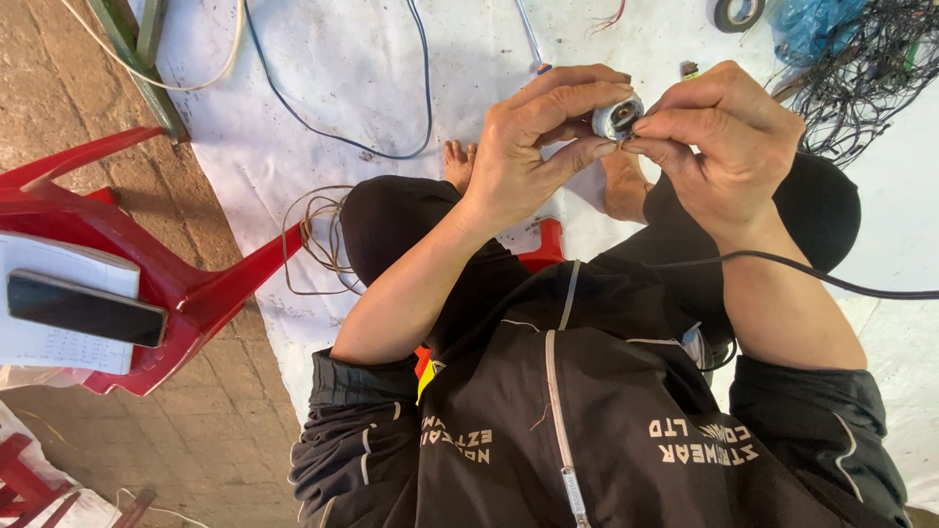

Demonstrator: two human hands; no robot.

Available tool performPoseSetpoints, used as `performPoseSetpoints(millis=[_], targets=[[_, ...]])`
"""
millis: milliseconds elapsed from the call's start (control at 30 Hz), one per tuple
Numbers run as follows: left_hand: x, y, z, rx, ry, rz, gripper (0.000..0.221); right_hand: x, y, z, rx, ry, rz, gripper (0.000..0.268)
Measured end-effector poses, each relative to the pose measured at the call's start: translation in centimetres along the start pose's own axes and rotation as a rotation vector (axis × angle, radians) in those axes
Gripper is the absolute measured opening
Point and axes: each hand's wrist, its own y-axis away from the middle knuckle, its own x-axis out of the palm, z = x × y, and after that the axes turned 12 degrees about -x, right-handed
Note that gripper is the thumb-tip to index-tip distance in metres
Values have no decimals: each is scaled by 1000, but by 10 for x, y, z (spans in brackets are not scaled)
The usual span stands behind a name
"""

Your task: Wiring and assembling the internal components of a small electronic fixture using a screwdriver.

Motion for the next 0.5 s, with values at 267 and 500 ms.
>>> performPoseSetpoints(millis=[267, 500], targets=[[-1, 1, 1, -2, 9, -3, 42, 0, -4, 3, -42, 40, 13, 12], [-2, 1, -2, -12, -24, -15, 39, 1, -11, 5, -57, 96, 64, 14]])
